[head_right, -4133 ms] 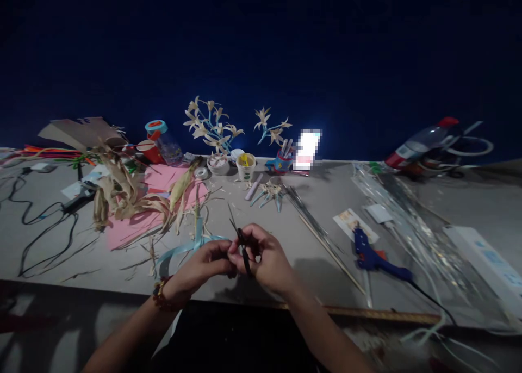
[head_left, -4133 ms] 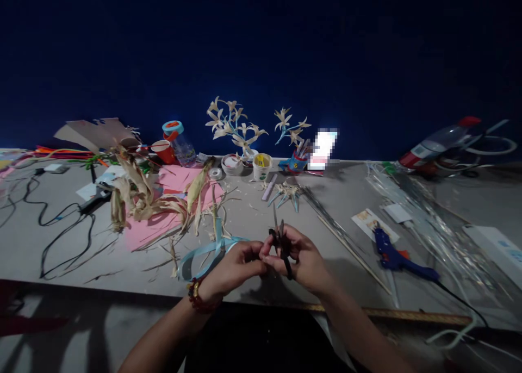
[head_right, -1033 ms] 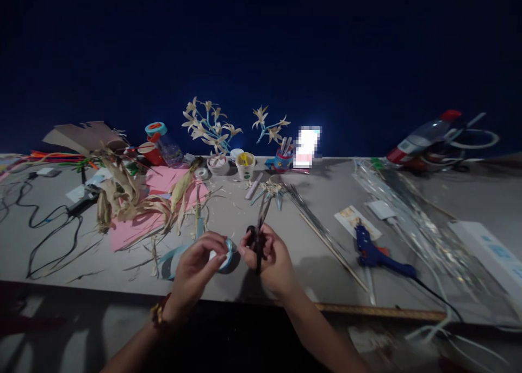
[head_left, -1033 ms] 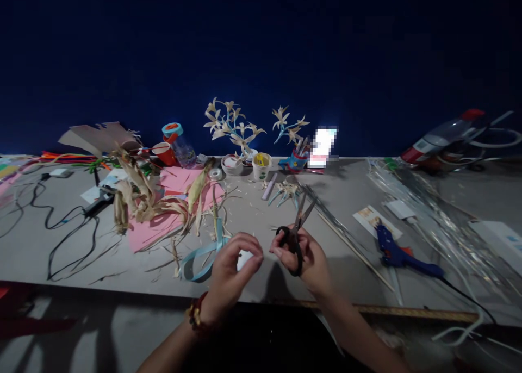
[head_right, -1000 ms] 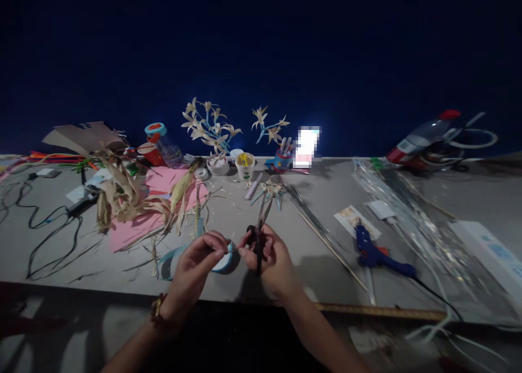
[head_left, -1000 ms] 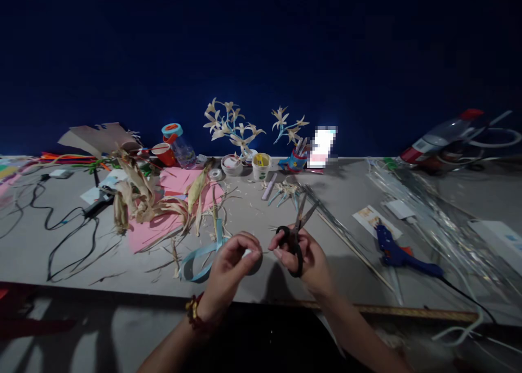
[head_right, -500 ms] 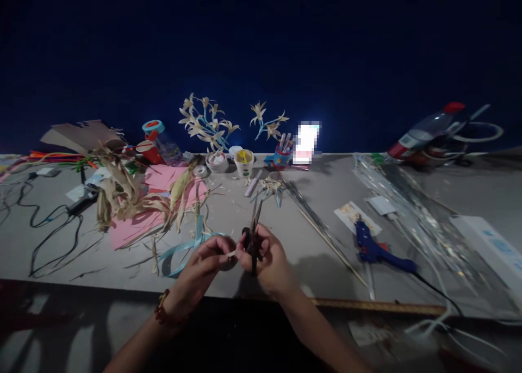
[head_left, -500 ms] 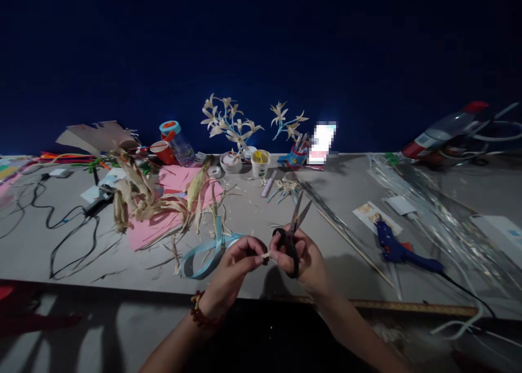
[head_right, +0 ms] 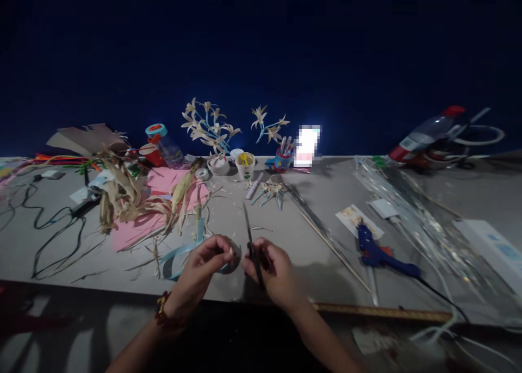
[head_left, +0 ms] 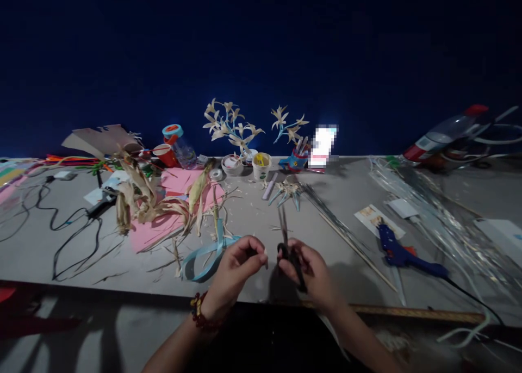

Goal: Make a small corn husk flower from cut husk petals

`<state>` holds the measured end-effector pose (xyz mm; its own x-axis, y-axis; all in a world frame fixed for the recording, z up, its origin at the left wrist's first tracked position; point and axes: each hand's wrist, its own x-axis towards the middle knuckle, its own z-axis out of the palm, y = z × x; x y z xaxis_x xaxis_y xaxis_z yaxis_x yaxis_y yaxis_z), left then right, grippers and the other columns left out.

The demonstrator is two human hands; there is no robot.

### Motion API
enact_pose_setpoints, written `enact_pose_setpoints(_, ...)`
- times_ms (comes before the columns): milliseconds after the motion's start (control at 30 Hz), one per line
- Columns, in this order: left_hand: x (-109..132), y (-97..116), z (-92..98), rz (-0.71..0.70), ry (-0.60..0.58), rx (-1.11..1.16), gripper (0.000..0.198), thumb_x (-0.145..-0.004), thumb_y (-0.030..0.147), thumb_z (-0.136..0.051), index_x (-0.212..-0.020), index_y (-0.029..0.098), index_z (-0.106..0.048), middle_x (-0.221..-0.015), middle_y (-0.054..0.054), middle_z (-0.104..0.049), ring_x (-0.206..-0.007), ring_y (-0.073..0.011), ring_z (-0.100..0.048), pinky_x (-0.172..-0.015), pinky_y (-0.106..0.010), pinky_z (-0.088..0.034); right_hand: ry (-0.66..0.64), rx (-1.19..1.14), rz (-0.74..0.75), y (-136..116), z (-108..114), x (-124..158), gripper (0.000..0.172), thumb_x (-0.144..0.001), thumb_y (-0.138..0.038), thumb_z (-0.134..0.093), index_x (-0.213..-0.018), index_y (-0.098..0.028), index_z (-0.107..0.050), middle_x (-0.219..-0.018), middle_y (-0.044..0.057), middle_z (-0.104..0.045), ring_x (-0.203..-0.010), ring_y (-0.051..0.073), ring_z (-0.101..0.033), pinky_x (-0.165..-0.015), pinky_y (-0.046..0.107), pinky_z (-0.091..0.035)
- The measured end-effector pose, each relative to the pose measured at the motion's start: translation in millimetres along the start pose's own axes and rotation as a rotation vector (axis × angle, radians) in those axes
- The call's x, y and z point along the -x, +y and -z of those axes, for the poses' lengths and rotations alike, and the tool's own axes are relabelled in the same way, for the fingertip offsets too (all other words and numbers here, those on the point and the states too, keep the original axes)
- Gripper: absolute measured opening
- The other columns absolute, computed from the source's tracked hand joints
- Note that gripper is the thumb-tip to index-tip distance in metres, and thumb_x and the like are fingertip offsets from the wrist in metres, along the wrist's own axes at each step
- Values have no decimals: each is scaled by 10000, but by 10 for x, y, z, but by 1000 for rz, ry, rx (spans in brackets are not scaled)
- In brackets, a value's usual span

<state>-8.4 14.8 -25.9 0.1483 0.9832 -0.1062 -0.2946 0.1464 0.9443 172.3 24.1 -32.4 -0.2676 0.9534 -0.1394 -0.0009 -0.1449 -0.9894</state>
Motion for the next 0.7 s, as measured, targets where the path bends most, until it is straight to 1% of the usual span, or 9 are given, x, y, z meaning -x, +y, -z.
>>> enact_pose_setpoints(67,-4,-6,-5,-19,53,21,140,-836,253,-735,-792,180,-624,-757,2,-570,-721,-123,-494,-664,-231,-383,-61,86,-41,82,25,86,343,-754,-454,-772,-785,-202,-542,-705,-33,-541,-629,124,-488,-597,235,-416)
enact_pose_setpoints(133,-12,-7,-4,-34,81,20,126,-839,245,-727,-798,184,-625,-769,3,-571,-710,-119,-487,-648,-226,-381,-107,139,-91,137,23,158,346,-776,-468,-729,-748,-209,-501,-684,-39,-514,-613,124,-477,-579,237,-404)
enact_pose_setpoints(300,-23,-15,3,-48,77,-7,123,-849,242,-716,-794,186,-622,-762,8,-566,-701,-117,-477,-635,-223,-375,-175,188,-177,157,-28,226,338,-770,-434,-694,-715,-228,-431,-642,-42,-526,-586,133,-508,-557,244,-390)
enact_pose_setpoints(400,-15,-19,11,-78,70,-31,111,-858,230,-706,-797,187,-624,-764,10,-572,-716,-120,-482,-653,-223,-378,-195,191,-205,164,-38,225,318,-767,-409,-688,-710,-228,-433,-602,-52,-515,-560,127,-500,-548,240,-377)
enact_pose_setpoints(533,-3,-13,29,-115,72,-66,109,-870,222,-688,-795,188,-616,-767,9,-580,-727,-127,-489,-665,-230,-383,-195,197,-207,185,-37,224,307,-761,-400,-696,-714,-225,-448,-607,-54,-510,-554,127,-514,-544,238,-383)
enact_pose_setpoints(700,1,-4,32,-139,74,-92,117,-887,232,-667,-799,188,-604,-764,5,-580,-723,-135,-488,-664,-238,-382,-197,180,-241,145,-58,218,295,-745,-362,-697,-703,-224,-440,-590,-63,-502,-542,117,-497,-537,231,-372)
